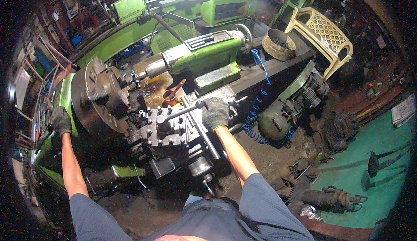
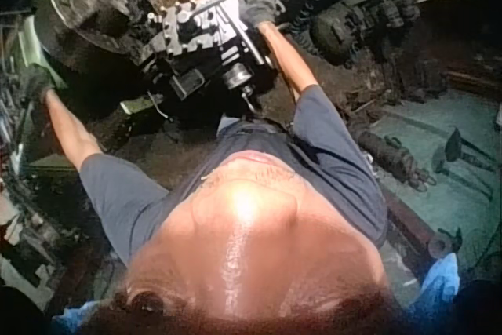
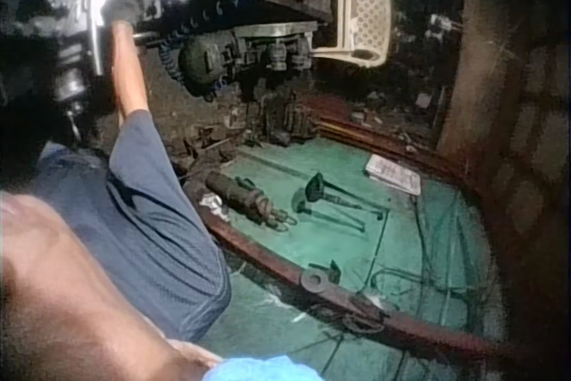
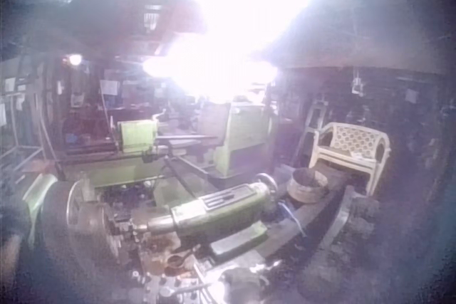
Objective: The person operates a green metal lathe in a workshop, machining a cylindrical metal workpiece. They use a brush to apply cutting fluid to the workpiece and adjust the machine's controls and tool post while the lathe is running.
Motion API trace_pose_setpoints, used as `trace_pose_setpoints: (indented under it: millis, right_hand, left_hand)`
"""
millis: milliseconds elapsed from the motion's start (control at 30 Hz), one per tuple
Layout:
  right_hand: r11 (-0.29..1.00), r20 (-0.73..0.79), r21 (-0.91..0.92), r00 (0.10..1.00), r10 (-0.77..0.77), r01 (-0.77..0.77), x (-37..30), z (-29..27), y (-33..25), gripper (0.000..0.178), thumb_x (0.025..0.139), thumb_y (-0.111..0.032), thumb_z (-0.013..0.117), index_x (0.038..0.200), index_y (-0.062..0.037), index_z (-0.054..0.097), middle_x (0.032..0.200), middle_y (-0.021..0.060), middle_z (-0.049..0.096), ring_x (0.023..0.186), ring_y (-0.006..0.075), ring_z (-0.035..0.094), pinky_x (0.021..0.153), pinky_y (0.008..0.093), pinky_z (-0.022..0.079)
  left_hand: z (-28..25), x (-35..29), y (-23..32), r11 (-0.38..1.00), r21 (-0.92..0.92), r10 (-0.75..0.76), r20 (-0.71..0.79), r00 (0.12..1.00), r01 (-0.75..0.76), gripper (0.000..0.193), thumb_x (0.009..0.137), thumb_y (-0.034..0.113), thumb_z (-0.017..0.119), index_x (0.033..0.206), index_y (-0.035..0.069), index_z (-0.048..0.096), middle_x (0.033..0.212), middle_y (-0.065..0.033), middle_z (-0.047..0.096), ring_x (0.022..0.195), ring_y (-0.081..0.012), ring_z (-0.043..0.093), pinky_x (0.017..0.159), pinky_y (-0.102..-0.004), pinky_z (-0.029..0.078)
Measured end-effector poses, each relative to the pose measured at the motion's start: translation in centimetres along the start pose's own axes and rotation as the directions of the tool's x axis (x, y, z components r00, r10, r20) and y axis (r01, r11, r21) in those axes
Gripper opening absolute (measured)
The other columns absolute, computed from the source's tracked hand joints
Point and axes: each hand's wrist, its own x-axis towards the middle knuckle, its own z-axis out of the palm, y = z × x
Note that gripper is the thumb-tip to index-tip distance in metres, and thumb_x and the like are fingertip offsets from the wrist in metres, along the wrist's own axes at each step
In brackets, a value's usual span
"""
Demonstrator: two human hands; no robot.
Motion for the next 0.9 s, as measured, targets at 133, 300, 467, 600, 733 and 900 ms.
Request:
trace_pose_setpoints:
  millis: [133, 300, 467, 600, 733, 900]
  right_hand:
    - [0.999, -0.010, -0.029, 0.999, 0.038, -0.038, -0.1, -0.9, -0.7, 0.022, 0.082, -0.024, 0.065, 0.101, -0.0123, 0.069, 0.101, 0.0154, 0.065, 0.099, 0.0374, 0.062, 0.091, 0.0491, 0.047]
    - [0.999, 0.020, -0.038, 0.999, 0.029, -0.029, 0.2, -0.6, -0.6, 0.023, 0.082, -0.024, 0.066, 0.101, -0.0124, 0.069, 0.101, 0.0165, 0.065, 0.099, 0.0383, 0.061, 0.091, 0.0491, 0.047]
    - [0.998, -0.033, -0.050, 0.999, 0.034, -0.036, -0.1, -1.3, -1.3, 0.018, 0.085, -0.026, 0.066, 0.097, -0.0130, 0.069, 0.096, 0.0127, 0.066, 0.097, 0.0334, 0.063, 0.088, 0.0473, 0.047]
    - [0.997, -0.021, -0.080, 1.000, 0.003, -0.005, 0.1, -0.8, -0.6, 0.019, 0.085, -0.026, 0.066, 0.097, -0.0125, 0.069, 0.096, 0.0129, 0.067, 0.097, 0.0333, 0.063, 0.088, 0.0472, 0.048]
    - [0.997, -0.023, -0.073, 1.000, -0.003, 0.001, 0.1, -0.4, -0.6, 0.018, 0.085, -0.026, 0.065, 0.096, -0.0115, 0.069, 0.096, 0.0129, 0.068, 0.098, 0.0332, 0.064, 0.089, 0.0469, 0.047]
    - [0.999, 0.016, -0.047, 1.000, 0.025, -0.024, 0.1, -0.7, -0.6, 0.023, 0.083, -0.024, 0.065, 0.100, -0.0100, 0.068, 0.101, 0.0153, 0.065, 0.100, 0.0368, 0.061, 0.091, 0.0492, 0.046]
  left_hand:
    - [-0.5, 0.3, 0.4, 0.999, 0.027, -0.023, 0.078, 0.997, 0.021, 0.014, 0.085, 0.016, 0.054, 0.078, 0.010, 0.065, 0.081, -0.0145, 0.064, 0.079, -0.0359, 0.064, 0.070, -0.0463, 0.049]
    - [0.3, 0.0, -0.5, 0.999, 0.034, 0.004, 0.065, 0.998, -0.007, 0.014, 0.086, 0.016, 0.054, 0.081, 0.010, 0.065, 0.083, -0.0152, 0.064, 0.081, -0.0362, 0.064, 0.071, -0.0469, 0.049]
    - [0.3, -0.2, -0.3, 0.999, 0.027, -0.023, 0.100, 0.995, 0.020, 0.013, 0.085, 0.016, 0.055, 0.081, 0.009, 0.065, 0.083, -0.0151, 0.064, 0.082, -0.0358, 0.064, 0.073, -0.0464, 0.049]
    - [0.1, 0.1, 0.0, 0.997, 0.071, -0.002, 0.088, 0.996, -0.005, 0.011, 0.084, 0.015, 0.055, 0.081, 0.009, 0.064, 0.083, -0.0153, 0.064, 0.081, -0.0357, 0.064, 0.074, -0.0466, 0.050]
    - [-0.1, 0.1, -0.4, 1.000, 0.016, -0.003, 0.107, 0.994, 0.002, 0.011, 0.084, 0.014, 0.055, 0.079, 0.009, 0.064, 0.082, -0.0155, 0.064, 0.081, -0.0361, 0.064, 0.073, -0.0467, 0.050]
    - [-0.7, 0.3, 0.2, 0.998, -0.065, -0.002, 0.058, 0.998, 0.006, 0.012, 0.084, 0.013, 0.054, 0.078, 0.009, 0.064, 0.080, -0.0156, 0.063, 0.081, -0.0365, 0.064, 0.073, -0.0467, 0.050]
